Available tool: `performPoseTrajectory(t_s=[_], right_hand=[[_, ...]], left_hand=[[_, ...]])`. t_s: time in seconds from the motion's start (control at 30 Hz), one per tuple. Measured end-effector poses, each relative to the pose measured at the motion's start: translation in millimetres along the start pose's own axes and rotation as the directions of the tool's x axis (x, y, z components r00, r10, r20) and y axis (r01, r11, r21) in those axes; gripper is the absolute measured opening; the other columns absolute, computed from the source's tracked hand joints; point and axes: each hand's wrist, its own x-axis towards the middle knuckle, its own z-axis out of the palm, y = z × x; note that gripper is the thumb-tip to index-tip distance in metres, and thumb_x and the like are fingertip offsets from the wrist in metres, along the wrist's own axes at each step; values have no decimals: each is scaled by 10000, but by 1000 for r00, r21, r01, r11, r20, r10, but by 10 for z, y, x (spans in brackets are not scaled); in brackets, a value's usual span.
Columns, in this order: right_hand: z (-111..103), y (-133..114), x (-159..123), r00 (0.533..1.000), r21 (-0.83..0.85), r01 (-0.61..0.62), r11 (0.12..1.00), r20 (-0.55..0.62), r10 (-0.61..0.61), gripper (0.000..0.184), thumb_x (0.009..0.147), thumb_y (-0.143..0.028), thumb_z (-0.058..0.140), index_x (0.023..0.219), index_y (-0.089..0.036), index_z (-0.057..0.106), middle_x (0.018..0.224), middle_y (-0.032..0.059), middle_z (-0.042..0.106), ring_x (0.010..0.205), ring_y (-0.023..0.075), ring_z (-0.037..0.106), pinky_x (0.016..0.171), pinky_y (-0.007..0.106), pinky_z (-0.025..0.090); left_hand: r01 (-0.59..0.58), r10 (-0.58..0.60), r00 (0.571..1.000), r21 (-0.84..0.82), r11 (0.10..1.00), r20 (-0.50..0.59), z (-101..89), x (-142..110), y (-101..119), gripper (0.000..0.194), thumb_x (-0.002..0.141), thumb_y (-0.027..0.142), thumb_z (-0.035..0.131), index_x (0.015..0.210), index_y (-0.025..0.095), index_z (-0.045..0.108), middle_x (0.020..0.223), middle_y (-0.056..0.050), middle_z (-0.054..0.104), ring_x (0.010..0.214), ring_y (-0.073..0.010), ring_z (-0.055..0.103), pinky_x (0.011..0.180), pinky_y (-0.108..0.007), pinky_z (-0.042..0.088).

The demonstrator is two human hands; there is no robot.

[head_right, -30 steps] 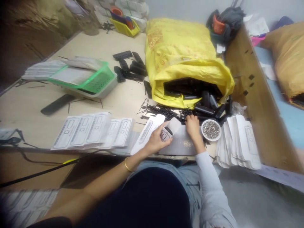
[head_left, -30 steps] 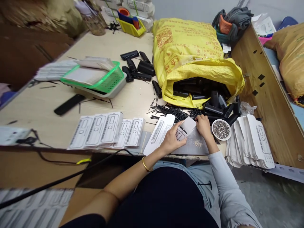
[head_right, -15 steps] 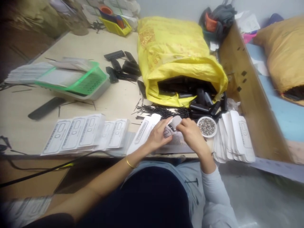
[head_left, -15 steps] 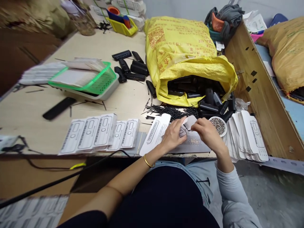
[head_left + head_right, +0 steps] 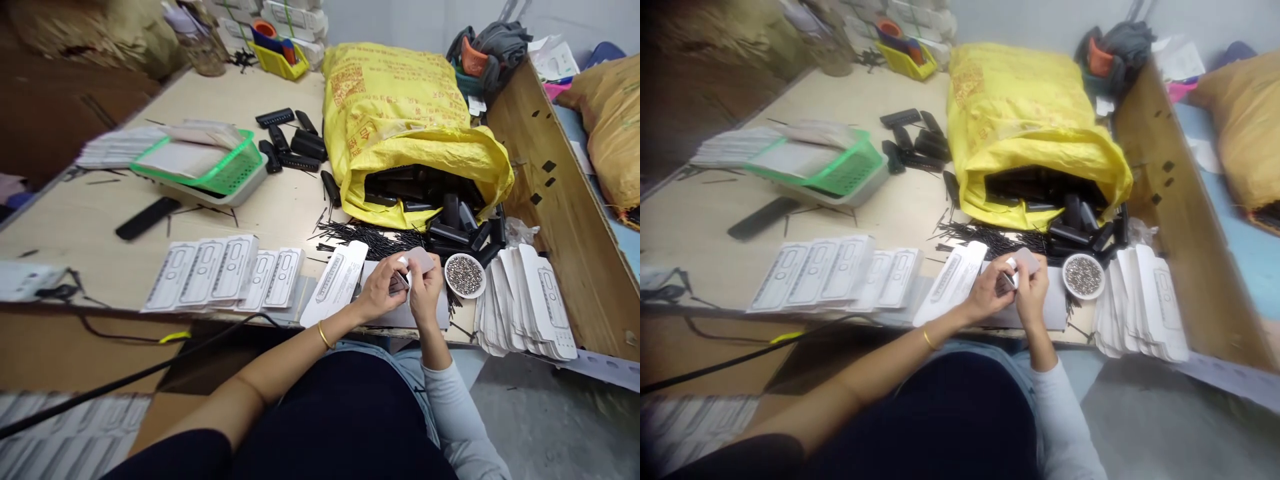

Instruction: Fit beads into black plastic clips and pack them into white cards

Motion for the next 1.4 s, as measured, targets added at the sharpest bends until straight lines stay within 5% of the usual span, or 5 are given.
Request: performPoseTrajectory(t_s=[0.17,0.67,1.07,1.3,1.4], right_hand=[[177,46,-187,929,-78,369,926,37,-367,126,862,-255,561,969,-227,622,1089,71,585,1046,209,568,879,398,481],[28,293,-325,906,-135,406,904,186,-379,403,928,-315,413,1322,-247,460,1387,136,451,1297,281,437,1018,525,400],[-714,514,-22,988,-384,139,913,-5,-152,230,910,-310,463,1020,-185,621,1023,102,646,1007,233,564,920,432,421],[-1220,1093,121,1000,-762,17,647,4,-22,210,839,-302,479,820,-168,639,798,100,619,792,249,507,757,403,380],[-1215,1199,118,1000,-761,19,648,6,-22,211,841,-291,462,792,-172,629,785,87,617,786,238,497,743,377,367]], left_hand=[[112,-126,991,-219,969,-51,-23,27,18,650,867,275,551,1370,197,147,1381,-225,438,1228,-242,512,1009,-452,424],[298,-296,952,-21,954,78,-35,58,96,674,748,260,631,1297,152,255,1216,-185,545,1009,-248,616,851,-392,514],[696,-539,642,710,109,-546,-1848,-517,-418,670,836,348,526,1379,9,327,1449,-346,251,1353,-517,197,1003,-713,206],[273,-271,954,738,617,-126,-1058,274,-622,530,903,303,422,1381,88,347,1390,-220,400,1309,-321,371,1084,-475,301],[144,-266,963,745,651,45,-632,1024,-808,470,879,135,351,1346,95,383,1300,-181,494,1219,-260,446,1043,-396,336]])
